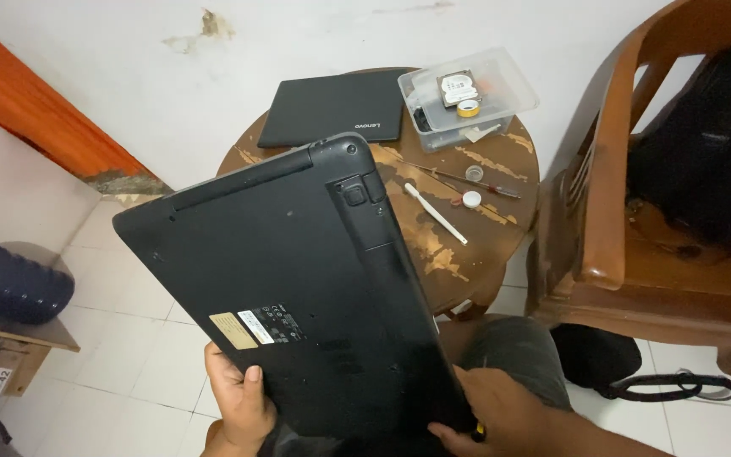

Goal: Removing screws and prying off the back cover of a laptop using a screwdriver.

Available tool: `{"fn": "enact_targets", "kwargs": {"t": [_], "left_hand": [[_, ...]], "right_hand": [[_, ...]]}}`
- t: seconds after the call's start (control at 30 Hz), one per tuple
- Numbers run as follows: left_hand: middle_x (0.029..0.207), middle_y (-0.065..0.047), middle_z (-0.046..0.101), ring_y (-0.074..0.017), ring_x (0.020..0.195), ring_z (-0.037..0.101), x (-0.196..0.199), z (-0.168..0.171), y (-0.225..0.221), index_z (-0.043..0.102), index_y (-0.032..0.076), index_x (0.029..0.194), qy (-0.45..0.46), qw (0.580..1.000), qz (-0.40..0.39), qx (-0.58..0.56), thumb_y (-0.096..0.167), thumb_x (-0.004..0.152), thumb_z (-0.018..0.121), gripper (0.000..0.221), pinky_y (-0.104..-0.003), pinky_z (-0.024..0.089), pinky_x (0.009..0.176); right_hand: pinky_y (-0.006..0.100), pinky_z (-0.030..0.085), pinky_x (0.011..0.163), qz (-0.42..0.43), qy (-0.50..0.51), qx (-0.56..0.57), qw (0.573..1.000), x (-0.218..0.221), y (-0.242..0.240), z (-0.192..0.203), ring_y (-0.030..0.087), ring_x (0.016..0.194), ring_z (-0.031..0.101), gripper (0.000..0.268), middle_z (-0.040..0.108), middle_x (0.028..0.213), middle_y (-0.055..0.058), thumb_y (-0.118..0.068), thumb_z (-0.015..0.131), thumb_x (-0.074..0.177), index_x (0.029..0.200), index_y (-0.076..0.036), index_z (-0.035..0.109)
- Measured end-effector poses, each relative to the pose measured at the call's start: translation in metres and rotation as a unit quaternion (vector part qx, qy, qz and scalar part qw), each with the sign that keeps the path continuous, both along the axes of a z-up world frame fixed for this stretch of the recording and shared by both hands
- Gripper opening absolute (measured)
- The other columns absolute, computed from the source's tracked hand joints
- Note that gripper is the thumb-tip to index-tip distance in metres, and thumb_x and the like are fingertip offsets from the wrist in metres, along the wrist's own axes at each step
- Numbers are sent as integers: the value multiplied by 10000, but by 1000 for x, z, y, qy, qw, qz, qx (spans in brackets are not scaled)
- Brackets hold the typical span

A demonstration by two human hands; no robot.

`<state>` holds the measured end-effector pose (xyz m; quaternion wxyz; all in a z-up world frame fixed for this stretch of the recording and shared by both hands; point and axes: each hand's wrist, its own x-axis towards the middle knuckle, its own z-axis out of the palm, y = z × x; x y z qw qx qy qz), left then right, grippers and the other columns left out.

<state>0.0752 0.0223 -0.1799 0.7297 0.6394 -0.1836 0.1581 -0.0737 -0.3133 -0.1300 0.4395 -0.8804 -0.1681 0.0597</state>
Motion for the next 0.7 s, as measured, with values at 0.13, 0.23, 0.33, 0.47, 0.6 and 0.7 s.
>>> {"fn": "enact_targets", "kwargs": {"t": [0.13, 0.23, 0.33, 0.47, 0.6, 0.7], "left_hand": [[1297, -153, 579, -195, 1142, 561, 1, -2, 1, 383, 0, 1383, 3, 1000, 4, 7, 398, 909, 621, 663, -334, 462, 1004], [1292, -150, 583, -197, 1144, 566, -2, 2, -1, 385, -10, 1394, 7, 1000, -1, -7, 387, 912, 631, 671, -326, 464, 1003], [1273, -144, 597, -183, 1112, 584, -2, 2, -2, 394, 6, 1359, 11, 1000, -10, -11, 385, 926, 629, 622, -315, 489, 962], [1276, -145, 585, -186, 1136, 572, -4, 12, -5, 399, 0, 1362, 14, 1000, -7, -5, 400, 928, 622, 631, -321, 468, 988], [1332, -166, 566, -208, 1185, 551, -5, 11, -6, 393, -15, 1386, 16, 1000, -10, -16, 353, 964, 560, 583, -347, 438, 1054], [1221, -118, 566, -160, 1108, 536, -4, 14, 0, 424, 4, 1336, 21, 998, 17, 58, 495, 983, 516, 612, -309, 430, 989]], "right_hand": [[377, 566, 647, -24, -196, -19, 980, -5, -2, -22, 255, 721, 727, 688, 736, 869, 89, -434, 819, 907, 1373, -4, 552], [311, 612, 679, 7, 102, -59, 993, 5, -2, 0, 161, 778, 781, 485, 777, 900, -22, -556, 747, 901, 1179, -185, 603], [338, 592, 721, 0, 129, -74, 989, 6, -3, 5, 177, 828, 773, 481, 775, 943, -16, -566, 729, 903, 1180, -196, 594], [345, 606, 789, -2, 146, -63, 987, 7, -2, 12, 183, 893, 788, 516, 788, 1015, -17, -561, 732, 886, 1227, -206, 576], [292, 633, 787, 18, 192, -70, 979, 10, -2, 27, 133, 933, 781, 496, 775, 1089, -33, -538, 703, 910, 1262, -216, 564], [394, 564, 754, -20, 25, -23, 999, -1, 1, 9, 309, 893, 766, 499, 783, 1028, 70, -454, 735, 896, 1256, -141, 589]]}}
